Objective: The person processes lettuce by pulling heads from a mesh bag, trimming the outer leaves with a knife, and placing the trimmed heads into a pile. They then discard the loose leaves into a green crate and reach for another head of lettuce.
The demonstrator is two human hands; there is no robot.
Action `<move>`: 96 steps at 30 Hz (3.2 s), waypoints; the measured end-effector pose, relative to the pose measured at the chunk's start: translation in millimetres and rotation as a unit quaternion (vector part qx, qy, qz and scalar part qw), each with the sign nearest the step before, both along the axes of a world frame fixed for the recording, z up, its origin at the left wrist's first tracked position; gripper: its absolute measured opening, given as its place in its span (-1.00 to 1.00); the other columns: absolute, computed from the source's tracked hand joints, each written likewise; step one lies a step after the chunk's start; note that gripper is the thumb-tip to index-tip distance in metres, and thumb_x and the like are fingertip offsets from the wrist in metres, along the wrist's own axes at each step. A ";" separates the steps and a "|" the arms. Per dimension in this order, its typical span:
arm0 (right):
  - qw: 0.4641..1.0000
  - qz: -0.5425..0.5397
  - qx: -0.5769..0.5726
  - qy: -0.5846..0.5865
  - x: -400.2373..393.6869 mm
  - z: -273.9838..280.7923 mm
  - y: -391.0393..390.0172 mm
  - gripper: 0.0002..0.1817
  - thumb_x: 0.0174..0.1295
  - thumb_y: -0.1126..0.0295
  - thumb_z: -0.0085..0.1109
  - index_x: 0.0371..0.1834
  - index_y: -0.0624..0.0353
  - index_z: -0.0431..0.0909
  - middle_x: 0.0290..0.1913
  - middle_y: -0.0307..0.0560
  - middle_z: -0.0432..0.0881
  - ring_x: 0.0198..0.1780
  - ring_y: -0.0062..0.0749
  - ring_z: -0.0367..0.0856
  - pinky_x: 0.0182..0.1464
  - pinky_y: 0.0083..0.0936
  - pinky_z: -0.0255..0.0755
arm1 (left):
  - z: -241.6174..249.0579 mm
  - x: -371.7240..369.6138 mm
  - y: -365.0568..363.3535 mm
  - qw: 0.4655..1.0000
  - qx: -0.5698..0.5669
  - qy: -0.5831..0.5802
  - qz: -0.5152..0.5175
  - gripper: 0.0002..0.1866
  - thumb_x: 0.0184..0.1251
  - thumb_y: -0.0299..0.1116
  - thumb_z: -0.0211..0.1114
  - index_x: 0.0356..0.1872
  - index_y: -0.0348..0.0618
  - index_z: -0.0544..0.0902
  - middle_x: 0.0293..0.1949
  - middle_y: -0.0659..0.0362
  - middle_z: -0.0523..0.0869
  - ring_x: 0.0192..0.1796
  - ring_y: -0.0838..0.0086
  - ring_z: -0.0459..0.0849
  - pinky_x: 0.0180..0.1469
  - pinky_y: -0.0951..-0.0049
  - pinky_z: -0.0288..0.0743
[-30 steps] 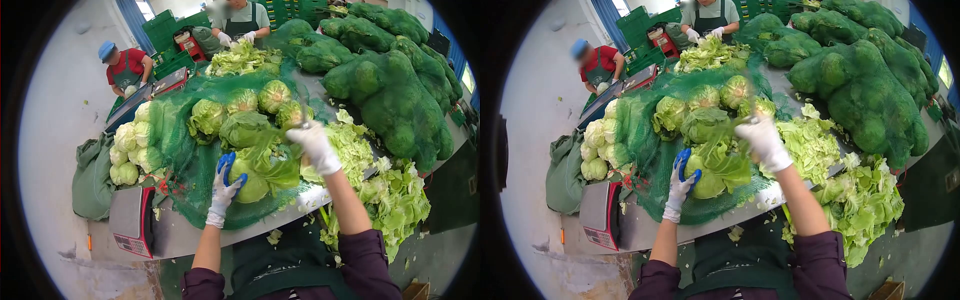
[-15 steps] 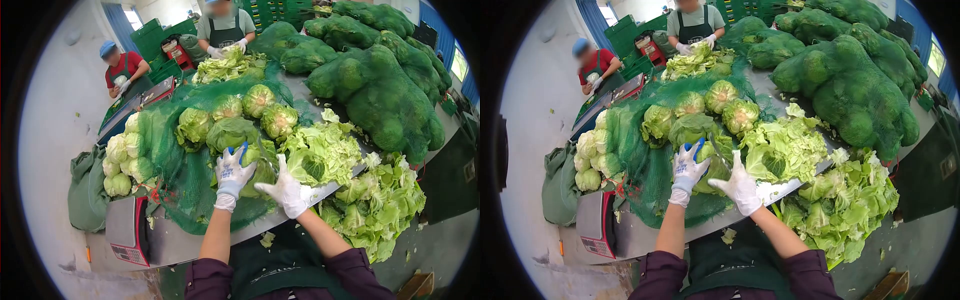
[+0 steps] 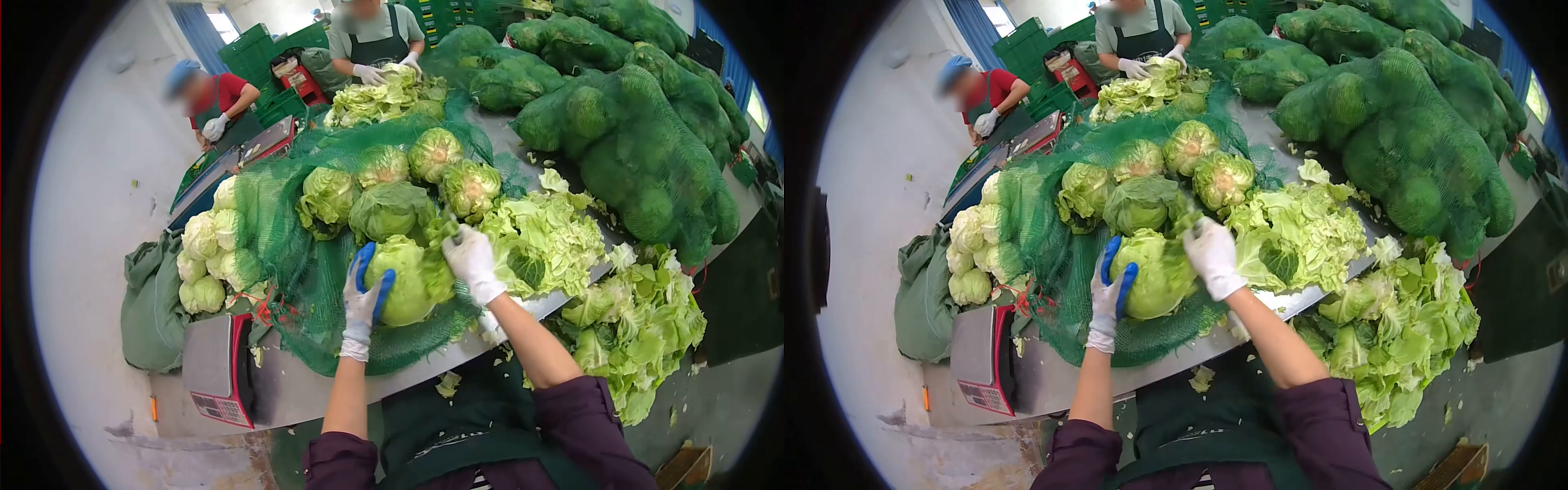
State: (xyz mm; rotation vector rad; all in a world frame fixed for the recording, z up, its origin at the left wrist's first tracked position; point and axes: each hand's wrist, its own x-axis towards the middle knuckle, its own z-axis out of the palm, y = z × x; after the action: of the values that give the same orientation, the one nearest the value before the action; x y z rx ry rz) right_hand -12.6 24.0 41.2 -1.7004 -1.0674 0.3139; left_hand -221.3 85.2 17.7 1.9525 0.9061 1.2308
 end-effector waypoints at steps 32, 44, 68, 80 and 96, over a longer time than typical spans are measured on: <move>0.962 0.077 -0.261 0.014 12.9 -35.3 -153.1 -0.66 0.25 0.26 0.11 -0.06 0.29 0.39 -0.34 0.34 0.62 -0.25 0.23 0.61 -0.17 -0.03 0.46 | 38.2 78.8 -119.8 0.907 0.205 0.366 0.042 -0.07 -0.21 0.32 0.41 0.31 0.21 0.44 0.38 0.02 0.30 0.39 -0.09 0.17 0.36 -0.17 0.01; 0.980 0.031 -0.180 -0.077 -15.2 -92.2 -128.5 -0.86 0.13 0.48 0.10 -0.34 0.32 0.39 -0.56 0.30 0.54 -0.46 0.20 0.59 -0.38 -0.03 0.48 | 38.3 74.3 -64.4 0.962 0.116 0.246 -0.029 -0.19 -0.15 0.08 0.46 0.26 0.09 0.51 0.26 -0.07 0.43 0.31 -0.07 0.31 0.37 0.02 0.15; 0.906 0.190 -0.281 -0.254 33.7 -17.1 -50.6 -0.85 -0.19 0.62 0.25 -0.46 0.35 0.62 -0.38 0.30 0.65 -0.25 0.13 0.68 -0.25 -0.23 0.57 | 13.9 61.9 -36.6 0.996 -0.067 0.052 -0.009 -0.48 0.24 -0.22 0.35 0.18 -0.24 0.53 0.18 -0.03 0.50 0.26 0.17 0.39 0.32 0.26 0.23; 0.889 0.155 -0.400 0.162 50.1 -77.3 -40.8 -0.93 0.09 0.47 0.13 -0.43 0.18 0.60 -0.51 0.04 0.60 -0.52 -0.19 0.58 -0.46 -0.40 0.50 | 25.0 94.4 -58.2 0.948 0.122 0.268 0.122 -0.42 0.09 0.02 0.40 0.14 0.02 0.60 0.11 -0.04 0.57 0.25 0.09 0.42 0.33 0.11 0.17; 0.980 0.033 -0.153 -0.121 -10.0 -8.1 -86.9 -0.47 0.06 0.60 -0.03 0.20 0.20 0.42 -0.40 0.27 0.62 -0.33 0.15 0.63 -0.28 -0.11 0.49 | 53.6 28.1 -36.8 0.972 -0.156 -0.157 -0.078 -0.42 0.44 -0.13 0.09 0.39 -0.18 0.28 0.19 0.11 0.50 0.23 0.44 0.43 0.32 0.39 0.24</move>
State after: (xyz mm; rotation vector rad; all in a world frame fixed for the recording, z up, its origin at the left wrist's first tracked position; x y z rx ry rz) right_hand -22.6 -62.9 33.2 -2.0189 -1.3069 0.3325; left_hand -193.2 48.3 71.2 1.4998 0.7180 1.1827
